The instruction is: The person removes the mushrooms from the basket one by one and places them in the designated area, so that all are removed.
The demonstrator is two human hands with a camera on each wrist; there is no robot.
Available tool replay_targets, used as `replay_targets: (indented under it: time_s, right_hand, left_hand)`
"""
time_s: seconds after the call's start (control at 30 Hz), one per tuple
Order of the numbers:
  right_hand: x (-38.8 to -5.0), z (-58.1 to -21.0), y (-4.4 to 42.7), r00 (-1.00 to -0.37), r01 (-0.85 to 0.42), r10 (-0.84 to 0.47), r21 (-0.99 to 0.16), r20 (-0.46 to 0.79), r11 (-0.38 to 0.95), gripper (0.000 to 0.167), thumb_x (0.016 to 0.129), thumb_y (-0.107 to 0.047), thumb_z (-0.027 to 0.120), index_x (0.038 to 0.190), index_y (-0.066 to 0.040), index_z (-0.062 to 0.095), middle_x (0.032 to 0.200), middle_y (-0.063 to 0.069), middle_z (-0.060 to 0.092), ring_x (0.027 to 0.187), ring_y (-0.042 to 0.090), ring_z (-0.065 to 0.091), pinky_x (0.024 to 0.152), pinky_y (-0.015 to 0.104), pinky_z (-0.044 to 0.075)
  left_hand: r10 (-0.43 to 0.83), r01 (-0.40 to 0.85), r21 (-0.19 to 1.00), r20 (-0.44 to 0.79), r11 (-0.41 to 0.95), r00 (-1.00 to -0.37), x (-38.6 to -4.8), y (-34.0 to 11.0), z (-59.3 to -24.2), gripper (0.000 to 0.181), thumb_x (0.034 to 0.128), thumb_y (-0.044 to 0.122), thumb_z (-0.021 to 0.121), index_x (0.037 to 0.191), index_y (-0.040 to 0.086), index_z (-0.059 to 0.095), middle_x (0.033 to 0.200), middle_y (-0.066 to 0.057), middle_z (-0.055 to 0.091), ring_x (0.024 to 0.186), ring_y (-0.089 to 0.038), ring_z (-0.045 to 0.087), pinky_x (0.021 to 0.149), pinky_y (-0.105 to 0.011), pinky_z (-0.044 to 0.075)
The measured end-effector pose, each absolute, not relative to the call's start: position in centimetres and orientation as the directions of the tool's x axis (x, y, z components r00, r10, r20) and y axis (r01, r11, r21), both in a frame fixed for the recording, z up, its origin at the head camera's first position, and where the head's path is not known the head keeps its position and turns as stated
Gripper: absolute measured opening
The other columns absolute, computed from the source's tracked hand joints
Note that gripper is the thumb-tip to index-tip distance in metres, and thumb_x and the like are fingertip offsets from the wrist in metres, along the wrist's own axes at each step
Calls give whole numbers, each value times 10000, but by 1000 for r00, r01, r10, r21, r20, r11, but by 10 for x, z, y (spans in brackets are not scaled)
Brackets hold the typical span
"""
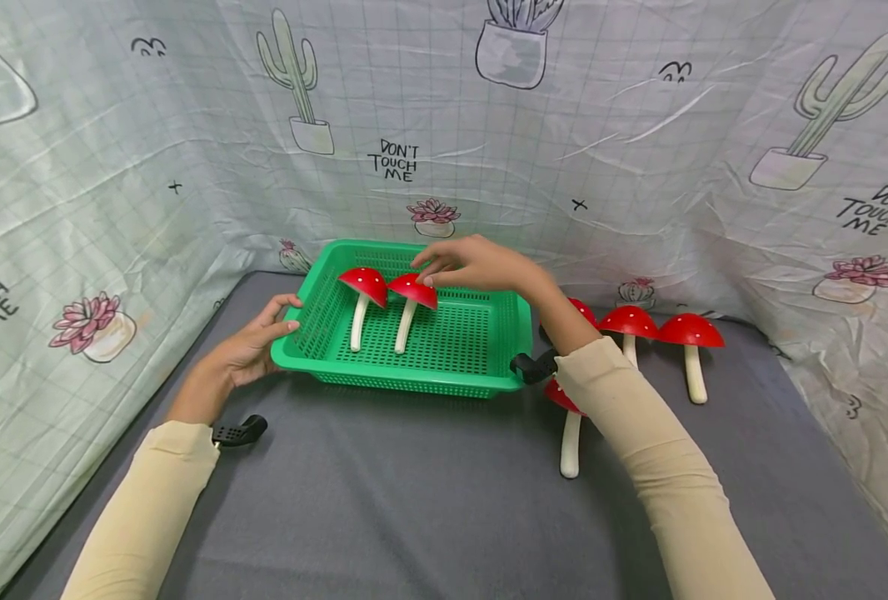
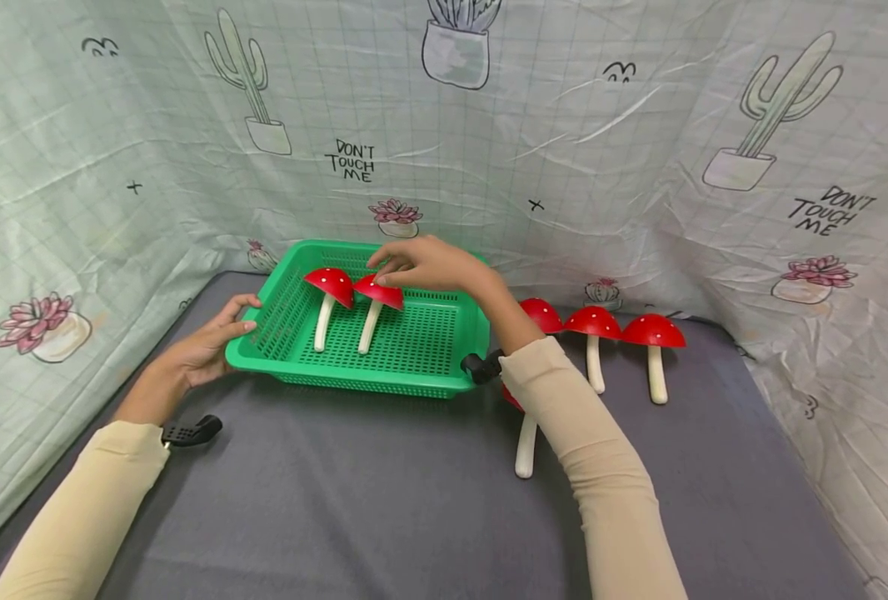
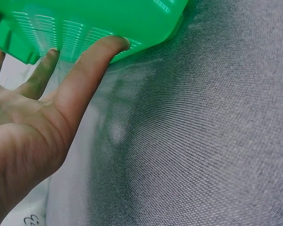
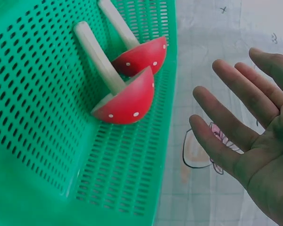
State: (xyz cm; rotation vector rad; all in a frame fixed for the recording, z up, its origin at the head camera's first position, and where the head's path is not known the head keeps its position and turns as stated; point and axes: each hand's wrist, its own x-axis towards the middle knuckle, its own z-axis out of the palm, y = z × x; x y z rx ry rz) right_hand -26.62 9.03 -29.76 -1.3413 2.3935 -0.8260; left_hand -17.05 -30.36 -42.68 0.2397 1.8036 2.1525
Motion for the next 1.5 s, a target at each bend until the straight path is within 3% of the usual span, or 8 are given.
replay_targets:
  time_s: [0.3,0.47,0.53,0.7,0.87,0.97,1.2,1.5]
  right_hand:
    - [-299,-309,75,-589,-555,-807,-710,-32,433,378,1028,-270,625,1394,-185,585,1343,56,656,1177,229,640,955,430,545]
    - [-312,-319,66,-582,-629,-812,-607,-46,485,388,1041,-234,604,1410,-120,577,1348,77,652,1266,270,589,1050,431,489]
    - [-316,-322,63,-583,-654,-811,-567,-43,500,402,1043,-238,600,1420,-105,570,1342,72,655,1279,249,576,1065,380,474]
    - [-329,-339,54,-615,-611,-788,-612,-33,503,434,1035,-210,617,1445,-87,543,1390,93,621,1261,257,596,978,411,531]
    - [-338,-358,48,-645,-588,-762,-605,-50,537,489,1024,-229,639,1484,-126,513,1475,65,556,1355,227,514,1081,385,458]
    - [-340,-365,45,-628,-559,-769,-621,-115,550,537,1029,-270,627,1531,-170,461,1550,35,476,1400,221,445,1104,407,439]
    - [-338,-371,43,-584,-357,-750,-732,-310,580,564,1038,-319,598,1564,-269,403,1615,41,323,1395,279,385,1010,502,521]
    - [-339,-378,38,-530,-268,-781,-809,-329,523,651,968,-253,700,1550,-262,409,1564,52,323,1370,277,366,981,472,544]
  left_hand:
    - [351,-136,978,-74,-156,-933,-174,-306,-428,257,1094,140,460,1250,330,386,1192,-55,529,920,-203,694,702,-390,604]
    - [368,-139,975,-66,-175,-927,-173,-306,-430,253,1094,129,457,1244,324,395,1155,-40,577,923,-204,703,706,-401,606]
    - [380,-139,973,-59,-186,-923,-173,-307,-430,252,1095,124,451,1242,322,397,1139,-42,595,929,-209,706,710,-407,607]
    - [380,-143,972,-62,-189,-923,-172,-307,-429,251,1096,126,448,1239,326,397,1129,-48,598,921,-212,706,704,-406,605]
    - [384,-148,972,-68,-184,-921,-172,-305,-428,252,1098,127,443,1242,328,392,1137,-44,590,917,-207,703,706,-403,605]
    - [386,-147,971,-63,-191,-920,-171,-304,-428,253,1099,121,437,1241,326,395,1140,-44,591,912,-208,706,700,-397,607]
    - [395,-141,970,-53,-198,-917,-171,-305,-427,256,1096,120,446,1248,320,392,1173,-57,575,931,-216,705,699,-396,611]
    - [395,-156,964,-61,-214,-917,-171,-307,-428,257,1098,103,433,1245,308,387,1164,-57,579,925,-219,710,689,-393,614]
